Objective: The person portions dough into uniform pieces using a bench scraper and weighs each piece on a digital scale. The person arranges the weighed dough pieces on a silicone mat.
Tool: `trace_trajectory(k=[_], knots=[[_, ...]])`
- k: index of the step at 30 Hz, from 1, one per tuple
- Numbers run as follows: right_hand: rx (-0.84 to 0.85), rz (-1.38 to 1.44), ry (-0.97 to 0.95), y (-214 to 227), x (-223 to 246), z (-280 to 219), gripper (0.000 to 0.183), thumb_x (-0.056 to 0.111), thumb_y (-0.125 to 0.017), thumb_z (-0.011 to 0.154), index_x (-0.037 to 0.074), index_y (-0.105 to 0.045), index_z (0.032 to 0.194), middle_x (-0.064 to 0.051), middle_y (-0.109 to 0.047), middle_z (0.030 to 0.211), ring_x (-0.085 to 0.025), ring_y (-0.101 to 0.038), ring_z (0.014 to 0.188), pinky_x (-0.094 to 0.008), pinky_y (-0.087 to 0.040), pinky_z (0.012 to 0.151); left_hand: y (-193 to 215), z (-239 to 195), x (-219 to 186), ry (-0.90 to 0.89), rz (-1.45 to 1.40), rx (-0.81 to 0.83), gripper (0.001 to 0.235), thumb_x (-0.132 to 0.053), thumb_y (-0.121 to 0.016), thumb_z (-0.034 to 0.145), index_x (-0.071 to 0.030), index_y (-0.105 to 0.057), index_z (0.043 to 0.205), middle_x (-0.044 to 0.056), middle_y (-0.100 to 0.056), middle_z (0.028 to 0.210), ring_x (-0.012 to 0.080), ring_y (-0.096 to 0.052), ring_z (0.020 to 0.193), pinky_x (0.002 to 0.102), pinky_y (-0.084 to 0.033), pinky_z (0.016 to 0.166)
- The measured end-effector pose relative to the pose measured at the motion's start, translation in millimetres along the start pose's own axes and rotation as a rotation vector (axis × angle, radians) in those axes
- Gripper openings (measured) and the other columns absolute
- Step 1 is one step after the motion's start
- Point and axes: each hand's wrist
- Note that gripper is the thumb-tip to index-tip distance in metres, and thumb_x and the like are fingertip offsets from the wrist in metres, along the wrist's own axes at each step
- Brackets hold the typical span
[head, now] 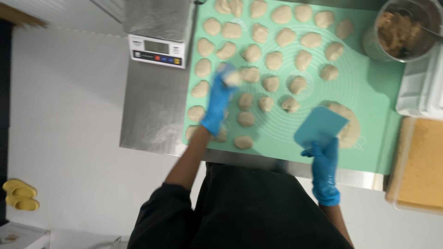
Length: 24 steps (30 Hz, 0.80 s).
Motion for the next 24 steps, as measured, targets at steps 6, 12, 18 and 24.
trace_trajectory(k=[6, 12, 18, 24], knots=[[-0.01, -0.145, 0.074, -16, 28, 16, 0.029, 0.005, -0.055, 0.108, 0.0, -0.044, 0.134, -0.014, -0.065, 0.11, -0.019, -0.065, 0.082, -0.03, -0.053, 0.072, 168, 194, -46, -0.317, 0.326, -0.365, 0.065, -0.001, -0.068, 0.097, -0.013, -0.046, 0.157, 0.01, -0.061, 0.154, 0.0228, -0.06, 0.143, 0.042, -0.045, 0.126], [0.07, -0.062, 0.071, -69, 72, 16, 0.037, 0.009, -0.054, 0.102, 0.001, -0.046, 0.137, -0.01, -0.065, 0.108, -0.016, -0.064, 0.084, -0.031, -0.053, 0.075, 208, 212, -65, -0.274, 0.92, -0.201, 0.092, -0.028, -0.089, 0.079, -0.017, -0.039, 0.156, 0.017, -0.056, 0.146, 0.0351, -0.042, 0.142, 0.062, -0.002, 0.116], [0.404, -0.369, 0.21, -163, 137, 52, 0.052, 0.022, -0.056, 0.104, 0.001, -0.043, 0.15, -0.014, -0.065, 0.1, -0.02, -0.058, 0.079, -0.035, -0.051, 0.073, 226, 205, -51, -0.41, 1.026, -0.252, 0.079, -0.03, -0.089, 0.078, -0.021, -0.055, 0.149, 0.01, -0.068, 0.129, 0.0318, -0.059, 0.121, 0.057, -0.021, 0.114], [0.558, -0.809, 0.777, -335, 169, 141, 0.069, 0.019, -0.055, 0.105, 0.017, -0.024, 0.167, -0.02, -0.068, 0.08, -0.034, -0.067, 0.067, -0.044, -0.051, 0.065, 219, 207, -55, -0.493, 1.008, -0.315, 0.041, -0.031, -0.085, 0.083, -0.021, -0.073, 0.121, 0.003, -0.07, 0.114, 0.0279, -0.061, 0.112, 0.05, -0.034, 0.109]])
Point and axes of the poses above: each hand's wrist, its own z-axis towards the middle knuckle, its own y-axis out of the back of the hand, x = y × z
